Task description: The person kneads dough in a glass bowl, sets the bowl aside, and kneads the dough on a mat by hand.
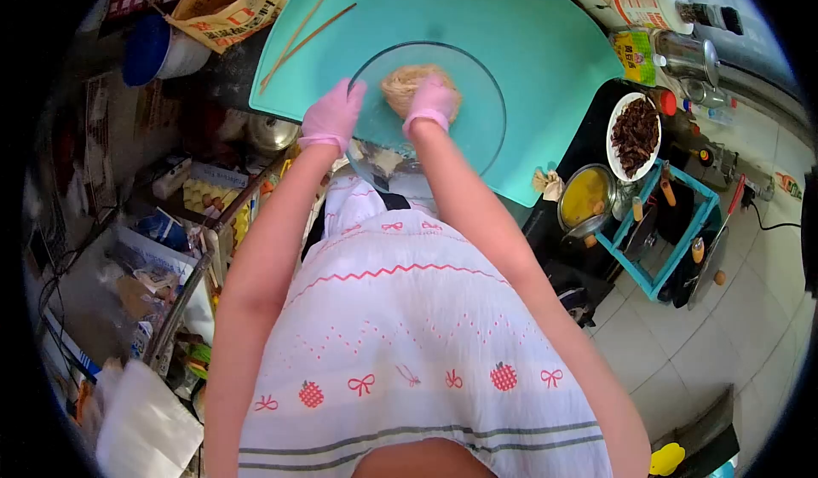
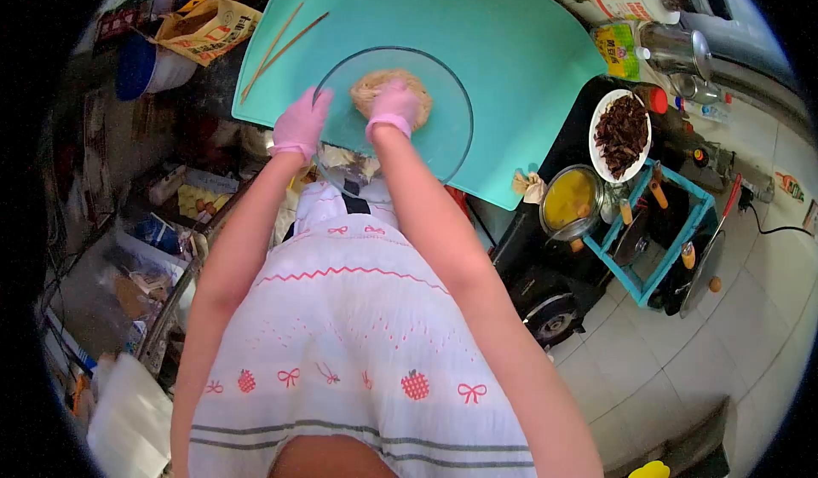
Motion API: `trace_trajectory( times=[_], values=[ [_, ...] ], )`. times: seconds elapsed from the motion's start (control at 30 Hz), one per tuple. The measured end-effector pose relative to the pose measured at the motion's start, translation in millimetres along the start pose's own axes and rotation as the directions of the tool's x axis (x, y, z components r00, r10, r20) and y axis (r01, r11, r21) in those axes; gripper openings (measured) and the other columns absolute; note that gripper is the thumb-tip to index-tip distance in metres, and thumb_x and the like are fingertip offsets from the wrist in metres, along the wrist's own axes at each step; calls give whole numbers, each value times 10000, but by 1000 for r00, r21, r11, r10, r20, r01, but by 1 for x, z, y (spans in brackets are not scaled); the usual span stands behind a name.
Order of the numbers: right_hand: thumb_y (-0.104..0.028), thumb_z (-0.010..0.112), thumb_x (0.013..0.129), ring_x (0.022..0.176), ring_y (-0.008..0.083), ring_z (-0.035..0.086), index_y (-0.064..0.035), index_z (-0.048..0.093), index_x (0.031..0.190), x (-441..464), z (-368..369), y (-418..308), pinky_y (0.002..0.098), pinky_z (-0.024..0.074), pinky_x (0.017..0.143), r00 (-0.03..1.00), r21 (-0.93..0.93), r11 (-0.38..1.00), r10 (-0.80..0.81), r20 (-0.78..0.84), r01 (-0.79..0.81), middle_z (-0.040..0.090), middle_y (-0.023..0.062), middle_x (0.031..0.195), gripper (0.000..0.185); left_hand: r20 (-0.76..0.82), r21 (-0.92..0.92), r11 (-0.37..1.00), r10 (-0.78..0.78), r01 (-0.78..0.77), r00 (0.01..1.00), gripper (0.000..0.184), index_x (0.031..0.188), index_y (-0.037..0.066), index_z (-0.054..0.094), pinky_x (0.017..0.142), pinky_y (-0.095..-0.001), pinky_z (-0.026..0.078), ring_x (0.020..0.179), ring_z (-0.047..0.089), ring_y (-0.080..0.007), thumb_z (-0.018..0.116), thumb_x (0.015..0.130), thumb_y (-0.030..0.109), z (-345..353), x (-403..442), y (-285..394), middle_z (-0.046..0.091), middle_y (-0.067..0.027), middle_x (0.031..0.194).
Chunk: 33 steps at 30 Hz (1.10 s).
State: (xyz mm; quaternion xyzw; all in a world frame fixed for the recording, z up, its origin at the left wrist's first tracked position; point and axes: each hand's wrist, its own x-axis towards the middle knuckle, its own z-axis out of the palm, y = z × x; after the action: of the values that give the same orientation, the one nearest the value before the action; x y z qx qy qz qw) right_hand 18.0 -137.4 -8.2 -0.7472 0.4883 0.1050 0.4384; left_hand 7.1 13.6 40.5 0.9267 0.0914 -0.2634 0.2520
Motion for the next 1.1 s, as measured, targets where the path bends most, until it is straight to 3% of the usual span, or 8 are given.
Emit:
trace_trajectory(
  times=[0.23, 0.37, 0.43, 0.53, 0.83, 0.93, 1.0, 1.1],
  values=[
    [-291, 375, 923, 952, 455, 613, 82, 637, 981, 43, -23, -4, 475, 479, 845, 931, 146, 942, 259, 256, -302, 635, 311, 987, 459, -60, 46, 992, 118, -116, 991, 408, 1015, 124, 553, 705, -515, 482, 846, 620, -405, 364, 965, 482, -1, -5, 1, 652, -194, 934],
    [-264, 392, 895, 886, 423, 637, 42, 623, 910, 55, -15, 21, 477, 496, 764, 862, -496, 711, -347, 369, 498, 640, 299, 949, 384, -114, 1, 1000, -6, 6, 993, 392, 1006, 132, 554, 645, -505, 492, 785, 636, -386, 376, 969, 479, 13, 1, -1, 664, -170, 891],
    [-308, 317, 929, 1002, 458, 589, 63, 641, 978, 28, -21, -9, 481, 467, 868, 828, -617, 563, -268, 493, 550, 626, 305, 1015, 495, -153, 3, 1000, -21, 21, 988, 396, 1000, 133, 554, 620, -507, 491, 755, 639, -387, 375, 970, 485, 19, 0, 0, 668, -158, 879],
    [-324, 267, 941, 1016, 455, 584, 56, 644, 989, 28, -3, -14, 486, 452, 903, 932, -545, 797, -61, 358, 262, 618, 301, 1043, 537, -160, 13, 1000, -1, 4, 987, 395, 990, 133, 557, 598, -515, 485, 710, 632, -401, 377, 970, 484, 20, 1, -2, 667, -154, 843],
    [-264, 354, 945, 865, 399, 642, 58, 622, 869, 48, -5, 9, 486, 501, 737, 742, -518, 539, -385, 549, 664, 652, 257, 938, 426, -113, 39, 999, -4, 8, 994, 413, 996, 127, 545, 643, -542, 469, 759, 613, -435, 372, 967, 501, 14, 1, 1, 652, -186, 842],
    [-177, 417, 925, 721, 355, 640, 24, 583, 830, -3, -34, 35, 454, 484, 598, 739, -186, 762, -488, 465, 620, 651, 204, 789, 277, -188, 7, 999, 34, -33, 982, 426, 994, 117, 553, 681, -527, 475, 791, 625, -419, 353, 967, 492, 16, 2, -2, 660, -176, 837],
    [-225, 461, 922, 632, 369, 621, 9, 577, 811, -27, -26, 66, 504, 458, 591, 607, -14, 668, -668, 431, 744, 627, 199, 713, 283, -97, -29, 999, 32, -35, 995, 437, 1016, 121, 551, 706, -535, 466, 827, 610, -432, 342, 971, 502, 8, -1, -1, 651, -200, 863],
    [-190, 472, 923, 702, 354, 645, -44, 610, 880, -30, 19, 66, 480, 488, 624, 371, -267, 262, -743, 558, 927, 622, 233, 721, 205, -75, -43, 996, 70, -73, 995, 455, 1053, 128, 554, 717, -536, 462, 839, 604, -436, 317, 977, 509, 9, 1, -6, 650, -205, 880]
  ],
)
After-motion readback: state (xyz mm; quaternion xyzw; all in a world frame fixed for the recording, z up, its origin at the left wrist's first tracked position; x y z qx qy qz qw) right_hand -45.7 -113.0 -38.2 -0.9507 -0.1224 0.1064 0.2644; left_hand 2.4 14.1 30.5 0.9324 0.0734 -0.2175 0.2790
